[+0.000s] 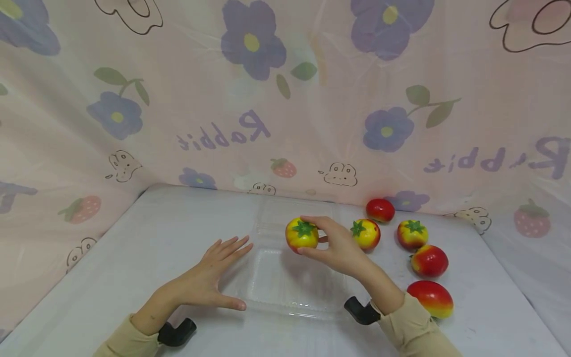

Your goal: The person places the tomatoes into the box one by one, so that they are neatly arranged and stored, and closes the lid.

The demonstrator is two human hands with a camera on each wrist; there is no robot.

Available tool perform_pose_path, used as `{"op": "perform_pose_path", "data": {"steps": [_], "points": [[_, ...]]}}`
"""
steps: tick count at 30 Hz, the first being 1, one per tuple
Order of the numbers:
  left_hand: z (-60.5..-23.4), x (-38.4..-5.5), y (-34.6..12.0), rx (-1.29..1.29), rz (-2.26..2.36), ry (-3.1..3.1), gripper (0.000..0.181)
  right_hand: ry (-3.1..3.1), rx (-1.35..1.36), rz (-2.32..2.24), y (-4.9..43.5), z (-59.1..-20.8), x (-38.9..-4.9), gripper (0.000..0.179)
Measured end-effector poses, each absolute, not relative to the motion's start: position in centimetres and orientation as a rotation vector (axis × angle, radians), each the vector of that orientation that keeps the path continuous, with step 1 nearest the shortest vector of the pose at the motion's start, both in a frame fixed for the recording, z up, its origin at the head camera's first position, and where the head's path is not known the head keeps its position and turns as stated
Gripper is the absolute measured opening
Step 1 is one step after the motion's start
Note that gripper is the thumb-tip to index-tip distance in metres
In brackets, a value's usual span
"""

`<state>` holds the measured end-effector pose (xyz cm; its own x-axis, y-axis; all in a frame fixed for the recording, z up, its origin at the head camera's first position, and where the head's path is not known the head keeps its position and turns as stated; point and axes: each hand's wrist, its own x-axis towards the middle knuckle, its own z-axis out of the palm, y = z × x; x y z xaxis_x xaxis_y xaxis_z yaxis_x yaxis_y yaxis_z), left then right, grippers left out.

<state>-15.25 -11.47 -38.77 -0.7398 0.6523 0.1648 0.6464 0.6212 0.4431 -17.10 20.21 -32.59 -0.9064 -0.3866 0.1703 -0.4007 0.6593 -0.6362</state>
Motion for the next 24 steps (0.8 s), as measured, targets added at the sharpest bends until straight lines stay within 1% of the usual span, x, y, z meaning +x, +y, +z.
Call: {"op": "perform_pose_path", "data": {"steps": [9,24], "points": [[-38.8,-15.3,-11.5,1.123,0.753,2.819,0.112,-2.883,0.708,1.131,19.4,-32.9,-17.6,0.064],[-38.8,-15.4,-11.5,1.122,0.766,2.803,0.112,-2.898,0.851,1.129,17.7,-33.4,-18.3,0.063]]}}
